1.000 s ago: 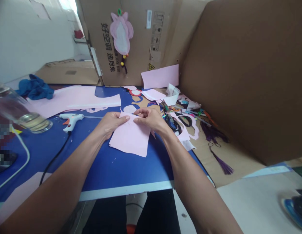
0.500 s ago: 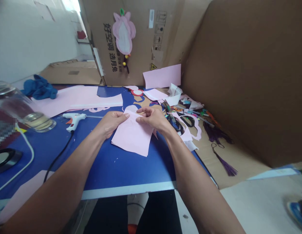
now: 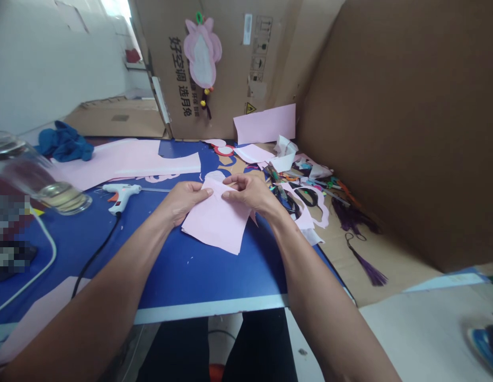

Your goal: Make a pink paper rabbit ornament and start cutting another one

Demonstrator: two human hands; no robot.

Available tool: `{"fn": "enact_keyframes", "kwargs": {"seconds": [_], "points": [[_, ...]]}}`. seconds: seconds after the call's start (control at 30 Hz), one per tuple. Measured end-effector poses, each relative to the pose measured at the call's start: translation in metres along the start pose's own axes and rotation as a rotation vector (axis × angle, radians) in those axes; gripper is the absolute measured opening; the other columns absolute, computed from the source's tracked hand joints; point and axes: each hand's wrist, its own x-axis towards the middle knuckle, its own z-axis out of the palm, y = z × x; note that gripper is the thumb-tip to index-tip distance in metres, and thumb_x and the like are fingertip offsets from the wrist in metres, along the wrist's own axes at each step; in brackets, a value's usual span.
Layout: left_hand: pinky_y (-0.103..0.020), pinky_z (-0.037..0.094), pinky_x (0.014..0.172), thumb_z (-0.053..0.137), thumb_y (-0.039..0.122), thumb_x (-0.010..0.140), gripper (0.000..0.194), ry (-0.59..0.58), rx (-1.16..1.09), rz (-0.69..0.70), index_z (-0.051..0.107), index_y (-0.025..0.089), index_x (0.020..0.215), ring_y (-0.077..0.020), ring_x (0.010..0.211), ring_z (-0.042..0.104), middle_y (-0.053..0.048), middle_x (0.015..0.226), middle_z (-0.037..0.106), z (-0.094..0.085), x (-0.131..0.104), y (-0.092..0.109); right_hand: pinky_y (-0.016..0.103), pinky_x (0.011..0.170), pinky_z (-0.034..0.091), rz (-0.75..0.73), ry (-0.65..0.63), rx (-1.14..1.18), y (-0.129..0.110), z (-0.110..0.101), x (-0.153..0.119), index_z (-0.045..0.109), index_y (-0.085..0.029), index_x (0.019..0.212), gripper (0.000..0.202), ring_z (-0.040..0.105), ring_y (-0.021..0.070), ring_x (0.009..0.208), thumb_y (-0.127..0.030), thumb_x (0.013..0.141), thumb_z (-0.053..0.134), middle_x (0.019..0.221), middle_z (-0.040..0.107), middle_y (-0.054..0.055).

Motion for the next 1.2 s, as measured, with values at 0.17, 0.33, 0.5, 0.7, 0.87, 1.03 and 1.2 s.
{"fn": "enact_keyframes", "kwargs": {"seconds": [0.17,0.33,0.5,0.7,0.87,1.03,1.2], "points": [[-0.028,0.048,0.052,0.086,0.033,0.079,0.017,-0.054,0.021,-0.002,0.081,0.017,0.079,-0.0181,0.055,0.066,-0.009,0.074,0.078,0.004,-0.003,0.002,0.029,0.061,0.055,-0.023,-0.006,-0.045,-0.002,0.001,-0.002,0.079,-0.023,0.098,0.042,0.070,0.0188,0.068,-0.026,0.061,0.100,0.076,0.078,0.001],[-0.027,0.047,0.051,0.087,0.029,0.077,0.016,-0.085,0.061,-0.020,0.082,0.015,0.083,-0.0185,0.056,0.067,-0.010,0.076,0.079,0.003,-0.005,0.002,0.030,0.063,0.052,-0.039,0.051,-0.051,-0.003,0.001,-0.001,0.079,-0.022,0.096,0.042,0.067,0.0180,0.068,-0.027,0.059,0.099,0.074,0.075,-0.001],[-0.030,0.054,0.057,0.090,0.028,0.074,0.019,0.045,-0.034,0.019,0.081,0.015,0.085,-0.0216,0.063,0.073,-0.011,0.081,0.081,-0.002,0.003,-0.001,0.033,0.075,0.053,-0.087,0.237,-0.018,-0.001,-0.008,0.004,0.076,-0.022,0.113,0.049,0.070,0.0194,0.084,-0.036,0.070,0.096,0.092,0.078,0.002],[-0.035,0.062,0.068,0.087,0.024,0.080,0.014,0.171,-0.204,0.126,0.081,0.013,0.086,-0.0221,0.068,0.075,-0.011,0.084,0.083,-0.007,0.011,0.000,0.036,0.080,0.058,0.082,0.230,0.129,-0.005,-0.011,0.002,0.074,-0.029,0.121,0.052,0.073,0.0261,0.109,-0.039,0.075,0.096,0.122,0.080,0.006],[-0.039,0.066,0.077,0.080,0.015,0.086,0.007,0.208,-0.316,0.143,0.083,0.012,0.092,-0.0268,0.082,0.081,-0.013,0.088,0.084,-0.006,0.010,0.005,0.037,0.080,0.063,0.119,0.143,0.204,-0.007,-0.001,-0.001,0.078,-0.028,0.116,0.044,0.077,0.0242,0.099,-0.024,0.076,0.095,0.117,0.083,0.005],[-0.045,0.068,0.088,0.081,0.013,0.085,0.007,0.231,-0.395,0.159,0.083,0.012,0.092,-0.0311,0.096,0.083,-0.014,0.092,0.084,-0.003,0.008,0.008,0.036,0.074,0.064,0.158,0.127,0.194,-0.006,-0.002,0.000,0.077,-0.026,0.117,0.050,0.077,0.0231,0.087,-0.014,0.071,0.094,0.095,0.083,0.004],[-0.046,0.069,0.090,0.082,0.015,0.086,0.012,0.157,-0.437,0.129,0.082,0.011,0.097,-0.0325,0.100,0.083,-0.015,0.095,0.085,-0.003,0.007,0.008,0.036,0.068,0.063,0.079,0.135,0.211,-0.005,-0.002,0.000,0.077,-0.024,0.113,0.050,0.077,0.0250,0.084,-0.017,0.067,0.096,0.089,0.083,0.004]]}}
